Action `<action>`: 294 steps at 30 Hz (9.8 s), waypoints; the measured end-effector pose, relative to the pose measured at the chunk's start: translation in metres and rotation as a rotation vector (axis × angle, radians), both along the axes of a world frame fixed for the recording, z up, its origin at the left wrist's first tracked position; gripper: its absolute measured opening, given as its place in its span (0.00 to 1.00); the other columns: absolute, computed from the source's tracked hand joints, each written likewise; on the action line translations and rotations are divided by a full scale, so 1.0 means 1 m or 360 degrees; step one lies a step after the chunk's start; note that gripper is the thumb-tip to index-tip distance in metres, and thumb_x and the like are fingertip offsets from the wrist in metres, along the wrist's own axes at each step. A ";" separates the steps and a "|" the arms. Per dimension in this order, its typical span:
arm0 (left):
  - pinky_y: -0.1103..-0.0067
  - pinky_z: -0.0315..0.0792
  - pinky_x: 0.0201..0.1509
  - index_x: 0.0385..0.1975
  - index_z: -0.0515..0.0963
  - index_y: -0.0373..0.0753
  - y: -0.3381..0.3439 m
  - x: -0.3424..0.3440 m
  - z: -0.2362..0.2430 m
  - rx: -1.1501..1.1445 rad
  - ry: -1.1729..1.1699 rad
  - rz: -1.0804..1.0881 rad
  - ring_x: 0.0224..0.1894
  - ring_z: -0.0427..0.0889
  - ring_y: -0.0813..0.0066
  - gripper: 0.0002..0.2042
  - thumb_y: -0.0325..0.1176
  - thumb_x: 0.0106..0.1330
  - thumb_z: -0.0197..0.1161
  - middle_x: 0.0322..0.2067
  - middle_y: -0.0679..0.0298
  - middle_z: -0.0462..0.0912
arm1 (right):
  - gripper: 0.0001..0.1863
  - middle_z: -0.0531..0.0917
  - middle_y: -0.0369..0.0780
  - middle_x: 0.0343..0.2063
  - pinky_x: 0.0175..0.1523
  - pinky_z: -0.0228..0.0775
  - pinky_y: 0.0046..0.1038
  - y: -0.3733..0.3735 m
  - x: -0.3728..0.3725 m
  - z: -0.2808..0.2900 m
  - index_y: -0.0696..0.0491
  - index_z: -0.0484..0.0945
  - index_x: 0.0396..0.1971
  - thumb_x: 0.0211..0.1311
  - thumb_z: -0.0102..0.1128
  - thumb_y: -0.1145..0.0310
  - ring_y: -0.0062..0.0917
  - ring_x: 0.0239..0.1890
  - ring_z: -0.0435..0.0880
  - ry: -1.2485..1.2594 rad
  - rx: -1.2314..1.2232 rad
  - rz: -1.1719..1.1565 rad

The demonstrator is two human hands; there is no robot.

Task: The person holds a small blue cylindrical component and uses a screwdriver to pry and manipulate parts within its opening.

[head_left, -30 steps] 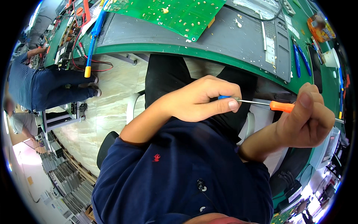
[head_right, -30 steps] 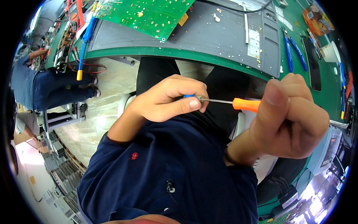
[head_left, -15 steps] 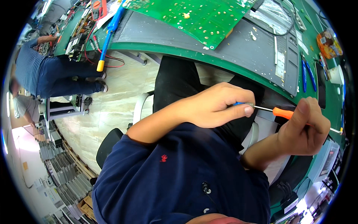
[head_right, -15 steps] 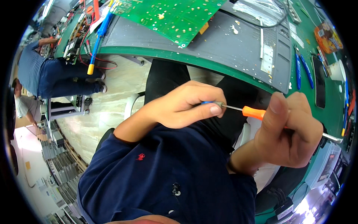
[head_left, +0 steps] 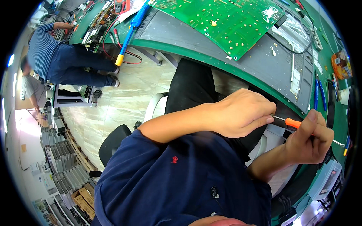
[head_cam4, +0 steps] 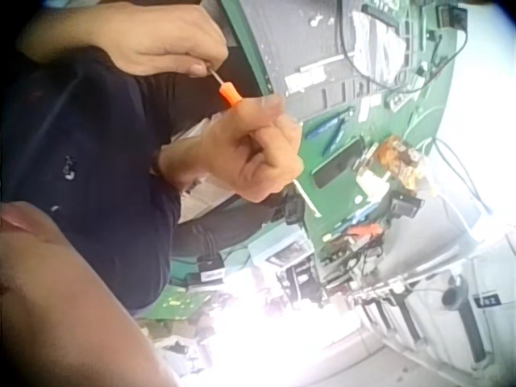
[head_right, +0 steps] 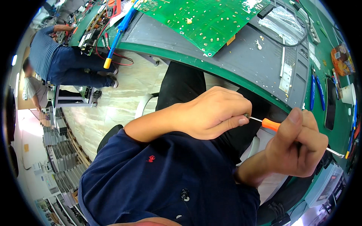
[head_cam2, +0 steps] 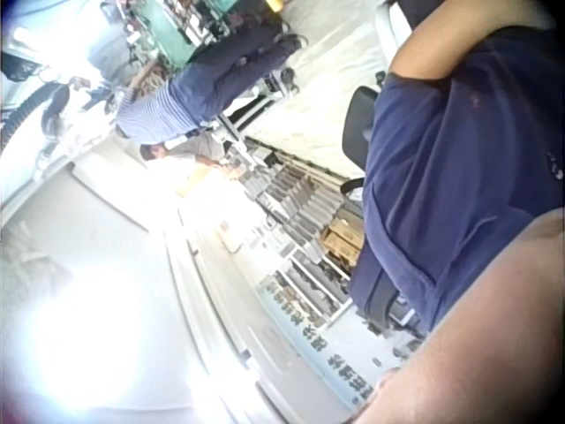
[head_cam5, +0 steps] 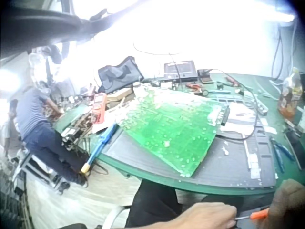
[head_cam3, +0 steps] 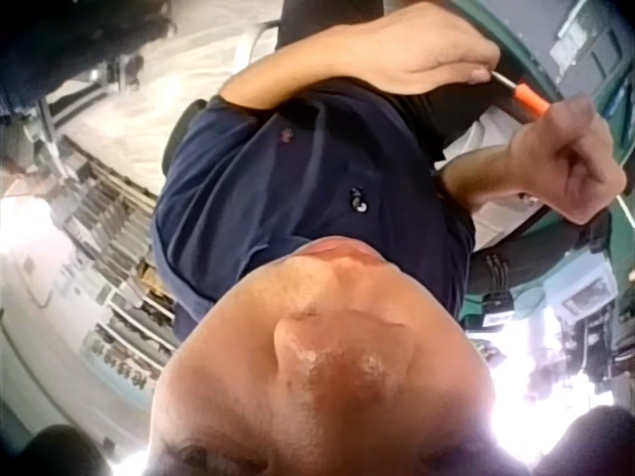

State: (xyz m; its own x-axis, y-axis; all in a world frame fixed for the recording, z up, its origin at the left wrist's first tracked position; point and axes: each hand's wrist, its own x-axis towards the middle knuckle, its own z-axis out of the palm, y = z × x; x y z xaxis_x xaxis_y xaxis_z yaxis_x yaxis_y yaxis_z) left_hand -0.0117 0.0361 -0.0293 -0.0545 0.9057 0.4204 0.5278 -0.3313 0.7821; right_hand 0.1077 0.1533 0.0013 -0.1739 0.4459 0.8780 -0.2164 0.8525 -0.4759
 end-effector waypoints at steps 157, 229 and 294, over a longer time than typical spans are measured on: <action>0.82 0.71 0.36 0.57 0.62 0.36 -0.015 -0.014 -0.035 0.0126 -0.2264 -0.0176 0.37 0.75 0.74 0.20 0.33 0.67 0.55 0.48 0.48 0.72 | 0.14 0.79 0.54 0.39 0.27 0.64 0.19 0.018 -0.012 -0.005 0.64 0.72 0.48 0.65 0.48 0.74 0.23 0.22 0.75 -0.0807 -0.0339 0.0770; 0.83 0.76 0.24 0.40 0.77 0.34 -0.045 -0.027 -0.003 0.0533 -0.0327 0.0708 0.22 0.81 0.72 0.11 0.21 0.56 0.64 0.33 0.47 0.78 | 0.10 0.78 0.42 0.20 0.21 0.70 0.21 0.008 -0.034 -0.011 0.63 0.76 0.35 0.57 0.62 0.73 0.27 0.18 0.78 -0.0338 -0.0024 0.1360; 0.81 0.78 0.32 0.44 0.70 0.37 -0.032 -0.045 -0.016 0.0433 -0.1759 0.0079 0.29 0.81 0.69 0.19 0.26 0.54 0.69 0.40 0.47 0.76 | 0.22 0.81 0.45 0.19 0.20 0.65 0.22 0.004 -0.042 0.002 0.63 0.75 0.37 0.69 0.45 0.55 0.25 0.17 0.76 -0.0596 0.0267 0.1143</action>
State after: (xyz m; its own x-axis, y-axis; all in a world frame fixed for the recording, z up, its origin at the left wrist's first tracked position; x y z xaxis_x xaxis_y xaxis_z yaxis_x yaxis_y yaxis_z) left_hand -0.0570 0.0042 -0.0454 -0.5501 0.7785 0.3021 -0.3886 -0.5589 0.7326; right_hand 0.0653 0.1569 0.0035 -0.6610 -0.0175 0.7501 -0.5880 0.6331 -0.5034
